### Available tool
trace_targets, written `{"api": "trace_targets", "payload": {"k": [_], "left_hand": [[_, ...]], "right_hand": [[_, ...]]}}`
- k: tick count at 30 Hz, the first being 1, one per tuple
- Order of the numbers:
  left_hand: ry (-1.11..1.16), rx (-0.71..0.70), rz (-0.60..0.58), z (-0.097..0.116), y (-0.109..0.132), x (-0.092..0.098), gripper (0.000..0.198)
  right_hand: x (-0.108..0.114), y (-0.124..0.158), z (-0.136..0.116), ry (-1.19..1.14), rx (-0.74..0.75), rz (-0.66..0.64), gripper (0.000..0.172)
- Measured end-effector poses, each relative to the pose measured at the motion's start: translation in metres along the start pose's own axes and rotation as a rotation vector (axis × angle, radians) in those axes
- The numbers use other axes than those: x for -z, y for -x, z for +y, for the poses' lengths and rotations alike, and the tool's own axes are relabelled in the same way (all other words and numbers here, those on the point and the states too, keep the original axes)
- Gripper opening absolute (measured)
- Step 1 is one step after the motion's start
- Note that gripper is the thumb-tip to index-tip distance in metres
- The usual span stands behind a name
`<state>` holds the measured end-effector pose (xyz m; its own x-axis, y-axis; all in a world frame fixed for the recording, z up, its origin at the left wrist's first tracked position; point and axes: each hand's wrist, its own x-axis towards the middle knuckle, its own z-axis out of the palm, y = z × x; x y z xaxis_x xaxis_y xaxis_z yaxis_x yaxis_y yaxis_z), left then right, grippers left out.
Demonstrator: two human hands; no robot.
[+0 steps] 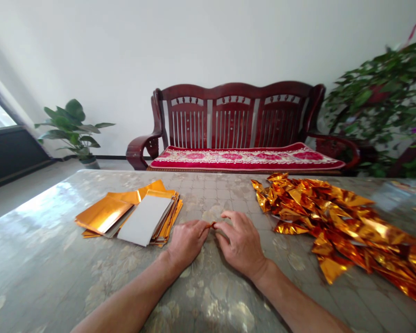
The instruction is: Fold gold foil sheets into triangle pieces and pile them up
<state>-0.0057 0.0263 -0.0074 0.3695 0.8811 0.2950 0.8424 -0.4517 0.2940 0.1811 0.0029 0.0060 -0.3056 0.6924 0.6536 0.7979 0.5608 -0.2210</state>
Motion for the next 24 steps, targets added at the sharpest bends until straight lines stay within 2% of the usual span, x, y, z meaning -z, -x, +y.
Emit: {"api": "trace_targets", "payload": {"k": [3,5,7,11,13,17,20,24], "left_hand": [[0.013,-0.047,-0.005,0.005,0.002,0.003,0.027],[0.066,-0.059,-0.007,0.009,0.004,0.005,0.026],[0.176,-0.034,0.028,0.011,0.004,0.008,0.024],[0.555,0.116,0.136,0.01,0.0,0.006,0.034],[0.829,0.26,0.162,0.009,-0.003,0.0,0.038],[1.286,0.443,0.015,0.014,-0.008,-0.007,0.043],[1.481,0.52,-0.03,0.02,-0.009,-0.006,0.049],[1.576,0.574,-0.002,0.021,-0.009,-0.003,0.052]], "right_hand": [[-0.005,0.0,0.003,0.067,-0.02,-0.034,0.008],[-0.007,0.0,0.006,0.091,-0.026,-0.009,0.005],[-0.007,0.0,0.01,0.09,-0.03,0.041,0.009],[-0.002,0.0,0.013,0.046,-0.025,0.151,0.014],[0.0,0.0,0.013,0.034,-0.002,0.186,0.015],[0.0,0.001,0.013,0.036,0.053,0.186,0.019],[-0.001,0.002,0.013,0.026,0.059,0.175,0.021],[-0.001,0.002,0.011,-0.134,0.022,0.151,0.023]]}}
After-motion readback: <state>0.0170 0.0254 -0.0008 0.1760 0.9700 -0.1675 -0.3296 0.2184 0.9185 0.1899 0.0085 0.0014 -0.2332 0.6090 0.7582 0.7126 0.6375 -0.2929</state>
